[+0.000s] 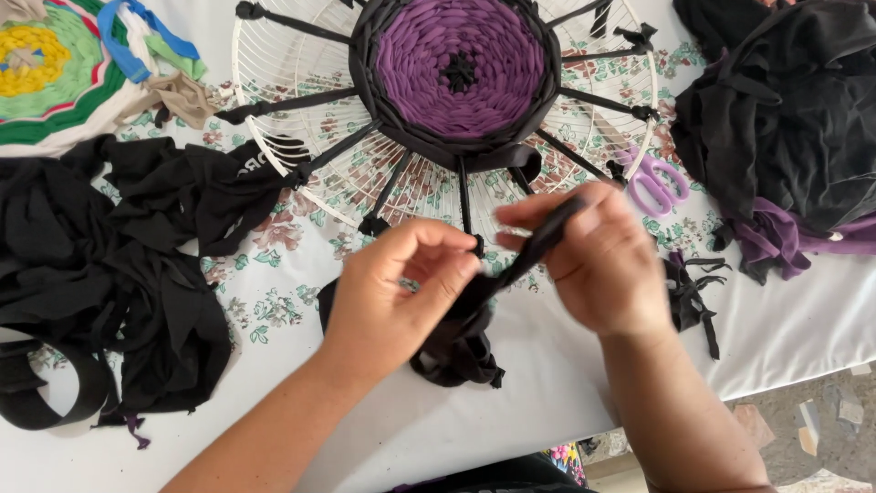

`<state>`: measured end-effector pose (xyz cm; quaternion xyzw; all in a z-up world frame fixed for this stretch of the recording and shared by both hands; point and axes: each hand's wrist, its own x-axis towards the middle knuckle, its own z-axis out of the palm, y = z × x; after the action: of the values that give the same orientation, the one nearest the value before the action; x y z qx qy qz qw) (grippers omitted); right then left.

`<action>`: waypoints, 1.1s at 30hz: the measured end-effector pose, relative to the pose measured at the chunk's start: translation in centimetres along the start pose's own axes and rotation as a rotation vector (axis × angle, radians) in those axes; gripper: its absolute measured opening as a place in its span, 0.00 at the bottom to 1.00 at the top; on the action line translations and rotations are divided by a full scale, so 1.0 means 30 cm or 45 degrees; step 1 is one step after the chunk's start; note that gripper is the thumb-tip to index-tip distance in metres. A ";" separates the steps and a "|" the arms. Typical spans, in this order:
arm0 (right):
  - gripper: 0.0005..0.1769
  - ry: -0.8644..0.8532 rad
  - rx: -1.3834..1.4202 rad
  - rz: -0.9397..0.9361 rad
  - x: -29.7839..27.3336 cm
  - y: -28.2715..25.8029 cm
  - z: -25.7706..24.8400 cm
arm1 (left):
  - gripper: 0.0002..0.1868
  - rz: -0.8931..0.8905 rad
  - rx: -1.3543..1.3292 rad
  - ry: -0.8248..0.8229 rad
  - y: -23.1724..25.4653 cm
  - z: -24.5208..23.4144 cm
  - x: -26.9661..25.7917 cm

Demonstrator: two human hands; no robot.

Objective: Weaving strips of black cloth onto a circular frame to create a rug.

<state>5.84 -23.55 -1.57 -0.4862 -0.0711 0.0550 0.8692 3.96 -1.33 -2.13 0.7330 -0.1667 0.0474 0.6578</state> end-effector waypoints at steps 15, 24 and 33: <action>0.03 -0.226 -0.800 -0.085 -0.027 0.001 -0.206 | 0.02 0.469 0.437 -0.061 -0.018 -0.142 0.033; 0.21 -0.917 -1.701 0.252 0.009 -0.031 -0.029 | 0.05 0.113 1.317 -0.895 -0.070 -0.083 0.001; 0.08 -0.725 -1.014 0.324 0.009 -0.119 -0.323 | 0.06 0.451 -0.076 -0.365 0.073 -0.210 0.040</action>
<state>7.92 -33.47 -3.52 -0.7506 -0.2609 0.2596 0.5488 5.35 4.45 1.12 0.6717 -0.3859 0.0527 0.6302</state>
